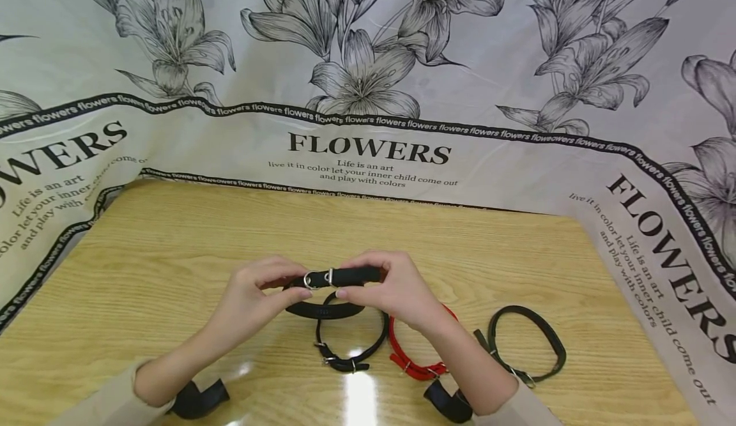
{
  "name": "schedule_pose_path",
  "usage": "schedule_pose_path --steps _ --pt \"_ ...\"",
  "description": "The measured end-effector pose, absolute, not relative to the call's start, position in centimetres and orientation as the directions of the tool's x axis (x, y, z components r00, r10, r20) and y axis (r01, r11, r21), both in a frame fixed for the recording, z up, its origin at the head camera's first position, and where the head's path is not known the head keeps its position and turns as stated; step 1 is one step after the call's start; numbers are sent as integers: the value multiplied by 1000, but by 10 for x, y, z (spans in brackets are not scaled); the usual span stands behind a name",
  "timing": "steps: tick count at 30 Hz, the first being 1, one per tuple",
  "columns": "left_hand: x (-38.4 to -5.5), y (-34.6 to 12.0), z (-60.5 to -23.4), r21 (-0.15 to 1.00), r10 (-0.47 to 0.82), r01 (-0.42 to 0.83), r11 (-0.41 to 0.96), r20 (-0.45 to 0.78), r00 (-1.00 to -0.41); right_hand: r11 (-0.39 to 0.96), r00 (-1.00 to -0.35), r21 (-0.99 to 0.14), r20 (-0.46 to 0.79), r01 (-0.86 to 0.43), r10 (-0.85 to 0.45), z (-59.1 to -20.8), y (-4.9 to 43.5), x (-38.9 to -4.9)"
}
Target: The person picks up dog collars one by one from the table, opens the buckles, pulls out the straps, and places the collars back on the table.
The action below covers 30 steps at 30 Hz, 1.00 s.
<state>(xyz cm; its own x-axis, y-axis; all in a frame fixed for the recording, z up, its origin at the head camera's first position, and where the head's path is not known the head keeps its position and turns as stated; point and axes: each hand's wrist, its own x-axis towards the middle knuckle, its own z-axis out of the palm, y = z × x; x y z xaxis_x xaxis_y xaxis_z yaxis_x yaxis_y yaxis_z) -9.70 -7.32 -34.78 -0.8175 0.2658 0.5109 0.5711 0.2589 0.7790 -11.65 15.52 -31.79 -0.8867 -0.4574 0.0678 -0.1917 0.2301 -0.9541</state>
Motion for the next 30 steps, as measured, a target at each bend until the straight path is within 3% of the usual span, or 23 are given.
schedule_pose_path --steps 10,23,30 --pt "-96 -75 -348 804 263 531 268 469 -843 241 -894 -952 67 -191 -444 -318 160 -116" --pt "-95 -82 -355 840 241 450 304 389 -889 242 -913 -968 -39 -66 -407 -315 169 -116" --pt "-96 -77 -355 830 299 458 318 370 -879 237 -910 -968 -27 -79 -415 -315 167 -117"
